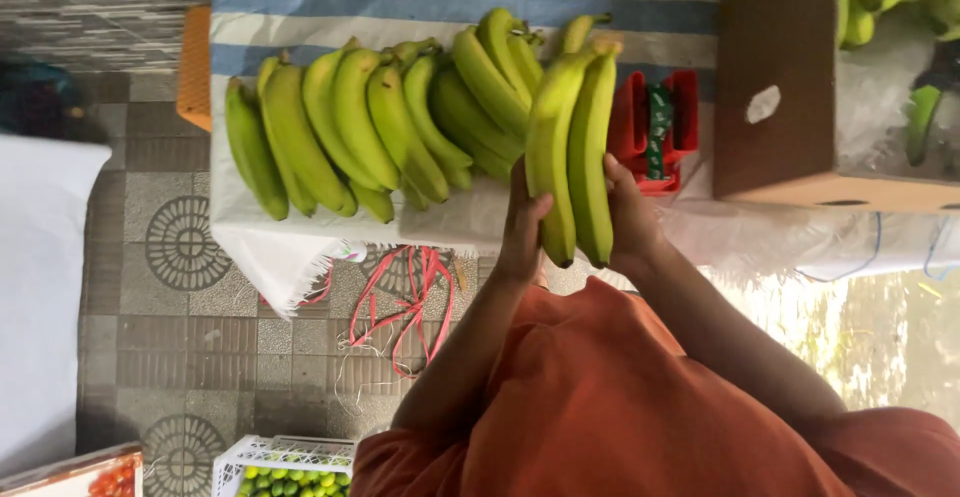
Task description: Wrapping green tape around the stems of banana bunches using a manual dispenser and placing them into a cardboard box.
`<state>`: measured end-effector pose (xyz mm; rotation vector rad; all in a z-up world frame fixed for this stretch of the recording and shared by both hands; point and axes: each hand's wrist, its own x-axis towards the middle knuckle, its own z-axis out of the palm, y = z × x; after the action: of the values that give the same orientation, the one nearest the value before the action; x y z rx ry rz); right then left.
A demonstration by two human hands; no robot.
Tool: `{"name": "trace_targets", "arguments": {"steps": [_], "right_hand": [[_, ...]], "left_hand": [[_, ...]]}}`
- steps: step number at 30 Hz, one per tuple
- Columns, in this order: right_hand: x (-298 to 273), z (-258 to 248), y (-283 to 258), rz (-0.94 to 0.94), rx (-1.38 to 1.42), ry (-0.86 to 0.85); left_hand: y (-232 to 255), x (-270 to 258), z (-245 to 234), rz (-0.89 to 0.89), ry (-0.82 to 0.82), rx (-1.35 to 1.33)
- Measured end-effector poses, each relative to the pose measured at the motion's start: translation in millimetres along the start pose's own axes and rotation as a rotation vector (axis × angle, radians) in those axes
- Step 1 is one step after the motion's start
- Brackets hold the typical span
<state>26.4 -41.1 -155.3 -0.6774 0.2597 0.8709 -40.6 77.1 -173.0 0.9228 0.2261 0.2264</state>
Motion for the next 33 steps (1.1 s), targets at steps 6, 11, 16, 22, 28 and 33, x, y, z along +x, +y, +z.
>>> {"name": "trace_targets", "arguments": {"steps": [6, 11, 16, 22, 28, 33], "right_hand": [[-39.8, -44.4, 6.5, 0.025, 0.105, 0.114], [-76.6, -49.7, -4.9, -0.015, 0.177, 0.12], [-116.7, -40.5, -31.1, 0.017, 0.212, 0.057], [-150.3, -19.6, -36.3, 0.098, 0.24, 0.027], [-181.1, -48.9, -45.6, 0.208, 0.167, 0.001], [-184.7, -91.5, -52.0, 0.118, 0.01, -0.064]], "left_hand": [[-0.1, -21.3, 18.1, 0.154, -0.288, 0.417], [-14.9, -38.1, 29.8, 0.277, -0.307, 0.762], [-47.8, -55.4, 28.3, 0.24, -0.4, 0.879], [-111.1, -73.4, 22.8, 0.17, -0.345, 0.688], [-118.8, -104.4, 42.1, 0.006, -0.398, 0.667], [-144.0, -108.8, 53.0, -0.046, -0.435, 0.624]]}}
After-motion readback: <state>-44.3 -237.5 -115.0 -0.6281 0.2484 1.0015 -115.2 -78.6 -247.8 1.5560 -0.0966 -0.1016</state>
